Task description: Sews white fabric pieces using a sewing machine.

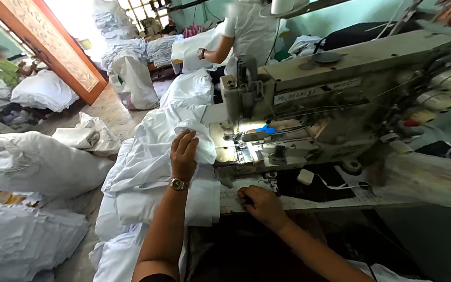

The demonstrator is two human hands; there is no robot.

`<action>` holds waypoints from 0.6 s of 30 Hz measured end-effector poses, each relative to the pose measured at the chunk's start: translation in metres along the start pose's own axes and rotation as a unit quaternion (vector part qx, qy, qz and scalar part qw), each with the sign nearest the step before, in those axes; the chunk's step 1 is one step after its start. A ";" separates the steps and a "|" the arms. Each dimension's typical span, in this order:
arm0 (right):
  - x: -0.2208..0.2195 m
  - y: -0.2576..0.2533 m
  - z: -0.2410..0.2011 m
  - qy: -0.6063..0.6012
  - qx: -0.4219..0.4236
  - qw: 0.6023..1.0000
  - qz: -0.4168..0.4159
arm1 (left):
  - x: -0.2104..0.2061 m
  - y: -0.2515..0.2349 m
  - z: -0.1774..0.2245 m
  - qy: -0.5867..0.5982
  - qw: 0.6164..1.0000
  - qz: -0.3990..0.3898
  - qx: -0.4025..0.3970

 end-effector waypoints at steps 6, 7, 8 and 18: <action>-0.003 -0.009 0.010 -0.077 -0.115 0.984 -0.111 | 0.009 0.009 0.011 -0.005 1.000 -0.001 -0.020; 0.000 -0.013 0.010 -0.107 -0.156 0.971 -0.150 | 0.009 0.009 0.012 -0.004 1.000 -0.002 -0.023; 0.006 -0.019 0.009 -0.130 -0.180 0.959 -0.177 | 0.010 0.009 0.013 -0.005 1.000 -0.002 -0.026; 0.064 -0.116 -0.032 0.105 -0.045 0.993 -0.001 | 0.020 0.016 0.031 -0.006 1.000 0.004 -0.017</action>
Point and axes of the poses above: each hand's wrist, its own y-axis away from the middle knuckle, its own x-axis out of the back of the hand, z = x × y, the point moved 8 cm from there along -y, towards the middle knuckle, and after that the axes turned 1 degree about y, right-handed, at the moved point
